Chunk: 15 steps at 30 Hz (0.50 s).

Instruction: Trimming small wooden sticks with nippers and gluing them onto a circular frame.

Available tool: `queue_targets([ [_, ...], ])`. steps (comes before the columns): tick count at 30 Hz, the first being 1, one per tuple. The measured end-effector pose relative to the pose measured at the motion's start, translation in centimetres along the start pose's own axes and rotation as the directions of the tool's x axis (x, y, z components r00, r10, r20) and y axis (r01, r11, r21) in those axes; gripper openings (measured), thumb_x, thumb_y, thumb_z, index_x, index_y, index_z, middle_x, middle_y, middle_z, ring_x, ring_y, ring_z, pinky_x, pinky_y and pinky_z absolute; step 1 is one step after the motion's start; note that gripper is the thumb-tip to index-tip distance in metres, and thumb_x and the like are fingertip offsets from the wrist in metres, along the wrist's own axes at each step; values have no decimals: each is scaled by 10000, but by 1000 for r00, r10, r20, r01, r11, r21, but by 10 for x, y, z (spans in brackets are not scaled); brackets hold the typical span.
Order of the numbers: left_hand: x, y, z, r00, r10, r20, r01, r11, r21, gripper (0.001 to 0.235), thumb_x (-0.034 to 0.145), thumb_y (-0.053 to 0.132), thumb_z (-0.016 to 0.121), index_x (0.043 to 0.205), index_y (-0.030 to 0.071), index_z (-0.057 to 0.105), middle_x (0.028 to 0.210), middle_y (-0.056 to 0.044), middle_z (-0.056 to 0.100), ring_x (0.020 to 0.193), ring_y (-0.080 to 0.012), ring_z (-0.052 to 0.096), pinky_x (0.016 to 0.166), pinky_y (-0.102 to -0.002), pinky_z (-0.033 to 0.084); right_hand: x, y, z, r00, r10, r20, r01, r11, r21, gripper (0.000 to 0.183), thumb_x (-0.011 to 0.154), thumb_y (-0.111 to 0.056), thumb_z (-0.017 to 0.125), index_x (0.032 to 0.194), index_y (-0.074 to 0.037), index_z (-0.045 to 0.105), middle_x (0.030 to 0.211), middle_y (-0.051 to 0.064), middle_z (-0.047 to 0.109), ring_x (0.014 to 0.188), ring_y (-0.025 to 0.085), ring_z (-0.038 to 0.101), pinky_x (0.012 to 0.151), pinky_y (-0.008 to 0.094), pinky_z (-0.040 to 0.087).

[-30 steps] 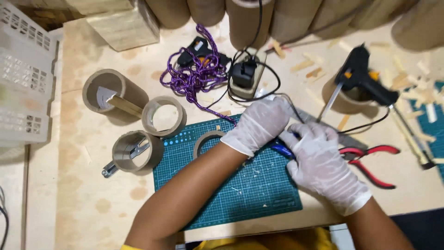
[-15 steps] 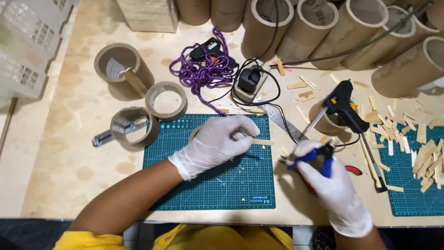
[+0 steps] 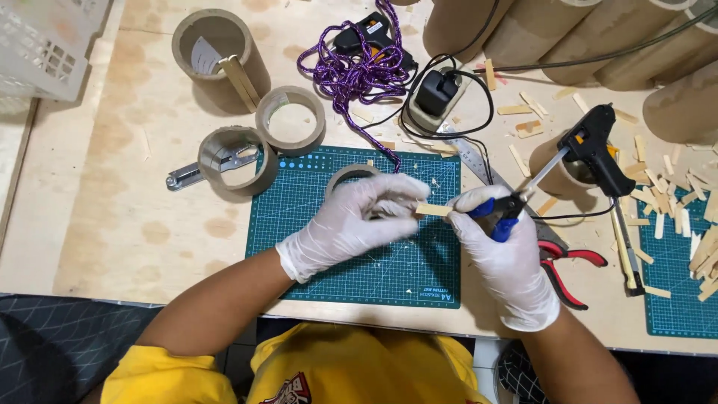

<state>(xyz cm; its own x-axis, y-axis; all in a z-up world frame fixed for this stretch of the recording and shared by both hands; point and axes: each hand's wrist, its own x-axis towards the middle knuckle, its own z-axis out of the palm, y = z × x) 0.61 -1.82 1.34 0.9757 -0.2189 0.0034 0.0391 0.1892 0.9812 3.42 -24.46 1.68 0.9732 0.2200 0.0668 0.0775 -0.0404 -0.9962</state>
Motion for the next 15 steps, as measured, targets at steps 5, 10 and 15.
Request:
queue_targets([
  [5,-2,-1,13,997,-38,-61,34,998,-59,251,891,30,762,1130,104,735,1076,-88,761,994,-186,717,947,-369,593,-10,18,6,995,-100,-10,99,994,-49,188,854,11,795,976,14,652,963,161,709,965,224,719,909,361,600],
  [10,0,2,11,984,173,-48,-173,985,6,51,989,86,668,1023,111,696,1030,-37,751,930,-146,704,853,-265,568,-15,25,11,996,-59,66,69,986,-153,156,893,-58,721,1038,-48,665,1045,99,703,1003,205,702,975,322,570],
  [15,0,16,11,995,87,-47,-83,992,91,106,930,19,671,906,122,674,891,-28,775,791,-128,738,752,-270,631,-14,32,8,997,23,79,-17,997,-75,257,877,-126,739,1108,-37,670,1023,108,730,933,202,749,923,323,584],
])
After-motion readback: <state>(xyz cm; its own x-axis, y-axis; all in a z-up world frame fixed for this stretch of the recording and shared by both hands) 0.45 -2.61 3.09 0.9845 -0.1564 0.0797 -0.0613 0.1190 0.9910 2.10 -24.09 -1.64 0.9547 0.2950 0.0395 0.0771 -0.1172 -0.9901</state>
